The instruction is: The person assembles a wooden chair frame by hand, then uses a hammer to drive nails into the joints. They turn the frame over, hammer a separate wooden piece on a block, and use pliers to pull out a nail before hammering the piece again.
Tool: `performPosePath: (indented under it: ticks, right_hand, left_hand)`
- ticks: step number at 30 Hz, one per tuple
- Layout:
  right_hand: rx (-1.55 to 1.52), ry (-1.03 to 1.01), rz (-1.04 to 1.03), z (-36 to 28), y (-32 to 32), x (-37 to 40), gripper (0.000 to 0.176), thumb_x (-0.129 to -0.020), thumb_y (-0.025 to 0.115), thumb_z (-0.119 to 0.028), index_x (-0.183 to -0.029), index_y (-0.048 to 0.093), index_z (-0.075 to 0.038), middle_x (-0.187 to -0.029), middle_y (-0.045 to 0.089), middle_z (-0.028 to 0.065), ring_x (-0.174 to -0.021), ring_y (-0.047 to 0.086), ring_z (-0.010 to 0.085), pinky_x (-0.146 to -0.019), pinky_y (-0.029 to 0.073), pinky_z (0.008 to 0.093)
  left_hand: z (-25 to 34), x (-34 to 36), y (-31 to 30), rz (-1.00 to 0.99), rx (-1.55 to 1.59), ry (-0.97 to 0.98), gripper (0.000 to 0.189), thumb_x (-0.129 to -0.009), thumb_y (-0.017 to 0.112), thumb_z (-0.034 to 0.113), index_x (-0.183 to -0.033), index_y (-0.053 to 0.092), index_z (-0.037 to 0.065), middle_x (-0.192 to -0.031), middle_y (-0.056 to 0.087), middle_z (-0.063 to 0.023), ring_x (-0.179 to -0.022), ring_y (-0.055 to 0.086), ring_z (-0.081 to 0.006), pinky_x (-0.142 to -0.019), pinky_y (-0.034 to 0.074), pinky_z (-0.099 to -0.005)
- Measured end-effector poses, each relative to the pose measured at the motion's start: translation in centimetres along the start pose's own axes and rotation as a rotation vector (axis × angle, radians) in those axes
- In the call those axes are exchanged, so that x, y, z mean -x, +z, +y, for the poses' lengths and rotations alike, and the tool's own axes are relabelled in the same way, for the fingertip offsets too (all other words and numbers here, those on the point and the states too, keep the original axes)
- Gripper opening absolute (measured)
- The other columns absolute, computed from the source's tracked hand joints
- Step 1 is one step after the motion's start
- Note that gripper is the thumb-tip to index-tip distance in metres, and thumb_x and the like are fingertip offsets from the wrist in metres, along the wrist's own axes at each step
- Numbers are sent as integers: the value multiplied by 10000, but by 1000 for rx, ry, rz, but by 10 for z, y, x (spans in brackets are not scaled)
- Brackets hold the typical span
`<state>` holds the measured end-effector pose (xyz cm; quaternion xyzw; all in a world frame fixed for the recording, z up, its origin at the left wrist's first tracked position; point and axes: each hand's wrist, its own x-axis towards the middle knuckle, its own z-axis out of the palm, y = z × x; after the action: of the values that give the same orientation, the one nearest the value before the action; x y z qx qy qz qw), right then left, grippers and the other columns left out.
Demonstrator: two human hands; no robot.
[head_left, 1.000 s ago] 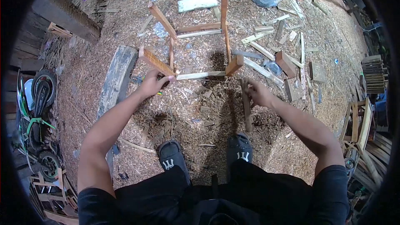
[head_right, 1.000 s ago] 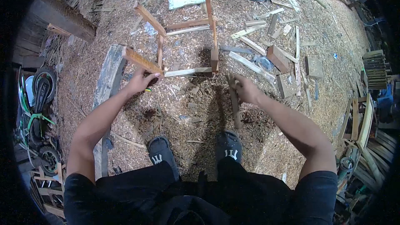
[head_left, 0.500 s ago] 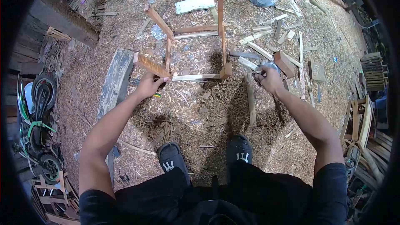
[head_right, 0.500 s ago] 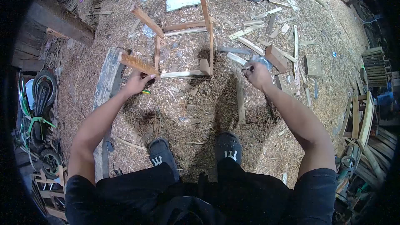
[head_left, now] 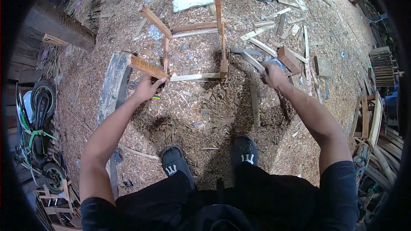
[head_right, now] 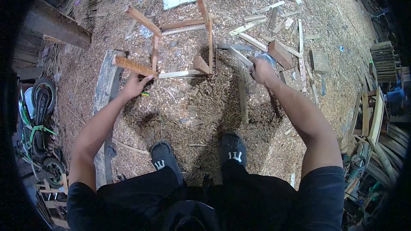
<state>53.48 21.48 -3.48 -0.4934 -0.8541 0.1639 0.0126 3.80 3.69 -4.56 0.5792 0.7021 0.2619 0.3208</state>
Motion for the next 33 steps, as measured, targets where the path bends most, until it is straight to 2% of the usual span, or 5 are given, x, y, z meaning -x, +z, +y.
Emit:
performPosePath:
  ticks: [3,6,10,25,33]
  right_hand:
    - [-532,192,-135,-3,-9,3,303,-1100,500,-252,-1116,651,9,-809,662,97,-561,634,212,-558,535,369]
    - [-1307,468,-308,2,-14,9,302,-1127,451,-273,-1151,613,-19,-803,632,62,-549,564,157,-513,495,329]
    - [-1541,575,-349,-7,-37,19,272,-1145,377,-262,-1167,549,-53,-848,633,76,-588,542,146,-523,484,303]
    - [-1639,495,-388,0,-33,18,289,-1125,462,-256,-1308,547,-48,-1009,681,90,-754,606,154,-681,550,315]
    - [-1604,491,-363,-10,-43,24,416,-1099,528,-188,-1501,506,-80,-1091,665,73,-838,633,133,-750,585,298]
  left_hand:
    - [0,-1,-2,-60,51,-35,392,-976,737,290,-1245,691,8,-1126,754,-181,-1058,720,-288,-942,540,-388]
    - [0,-1,1,-18,96,24,438,-978,736,278,-1317,653,13,-1171,746,-171,-1104,709,-273,-974,532,-391]
    - [-2,-1,1,-39,107,2,478,-984,731,281,-1370,623,21,-1194,742,-162,-1110,706,-258,-978,532,-392]
    - [-11,0,5,-5,-167,-95,522,-987,706,411,-1227,653,-49,-1149,676,-311,-1090,654,-436,-985,487,-474]
    - [21,12,9,77,-251,-177,454,-981,718,401,-999,672,-51,-907,717,-233,-821,689,-366,-786,537,-443]
